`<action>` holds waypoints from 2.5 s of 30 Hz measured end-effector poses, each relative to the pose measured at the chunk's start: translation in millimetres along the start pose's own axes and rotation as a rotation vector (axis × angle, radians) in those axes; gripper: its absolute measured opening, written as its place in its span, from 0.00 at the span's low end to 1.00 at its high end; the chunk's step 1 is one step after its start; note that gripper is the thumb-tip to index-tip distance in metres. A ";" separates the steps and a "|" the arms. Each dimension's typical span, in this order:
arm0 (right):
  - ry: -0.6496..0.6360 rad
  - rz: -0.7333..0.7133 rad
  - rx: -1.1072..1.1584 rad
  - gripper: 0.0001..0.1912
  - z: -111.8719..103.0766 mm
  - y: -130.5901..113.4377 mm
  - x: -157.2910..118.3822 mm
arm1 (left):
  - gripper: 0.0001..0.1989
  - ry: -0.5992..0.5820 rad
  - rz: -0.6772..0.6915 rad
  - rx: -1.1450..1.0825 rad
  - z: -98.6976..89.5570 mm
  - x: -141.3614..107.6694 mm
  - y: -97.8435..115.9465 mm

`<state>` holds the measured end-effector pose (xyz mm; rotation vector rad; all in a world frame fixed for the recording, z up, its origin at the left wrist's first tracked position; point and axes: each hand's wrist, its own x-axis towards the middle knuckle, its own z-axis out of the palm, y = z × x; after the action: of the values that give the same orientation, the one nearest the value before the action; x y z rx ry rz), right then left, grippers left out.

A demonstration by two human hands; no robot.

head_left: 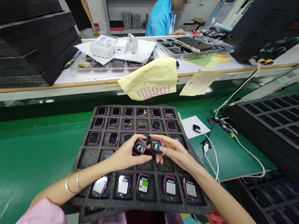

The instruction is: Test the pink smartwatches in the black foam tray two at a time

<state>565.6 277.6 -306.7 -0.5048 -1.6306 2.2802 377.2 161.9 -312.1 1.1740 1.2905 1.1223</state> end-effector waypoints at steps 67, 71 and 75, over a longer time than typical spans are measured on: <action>-0.065 0.036 -0.138 0.21 -6.9 0.9 -4.8 | 0.13 -0.005 -0.028 0.235 -2.4 2.0 -1.7; -0.055 0.018 -0.151 0.22 -6.0 0.6 -5.1 | 0.14 0.030 -0.007 0.227 -3.4 2.3 -3.6; -0.030 0.026 -0.166 0.21 -5.3 0.2 -5.4 | 0.13 0.016 -0.011 0.285 -5.2 3.1 -3.6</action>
<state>572.8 279.6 -307.9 -0.5344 -1.8490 2.1911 371.8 164.6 -315.7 1.3654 1.5022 0.9626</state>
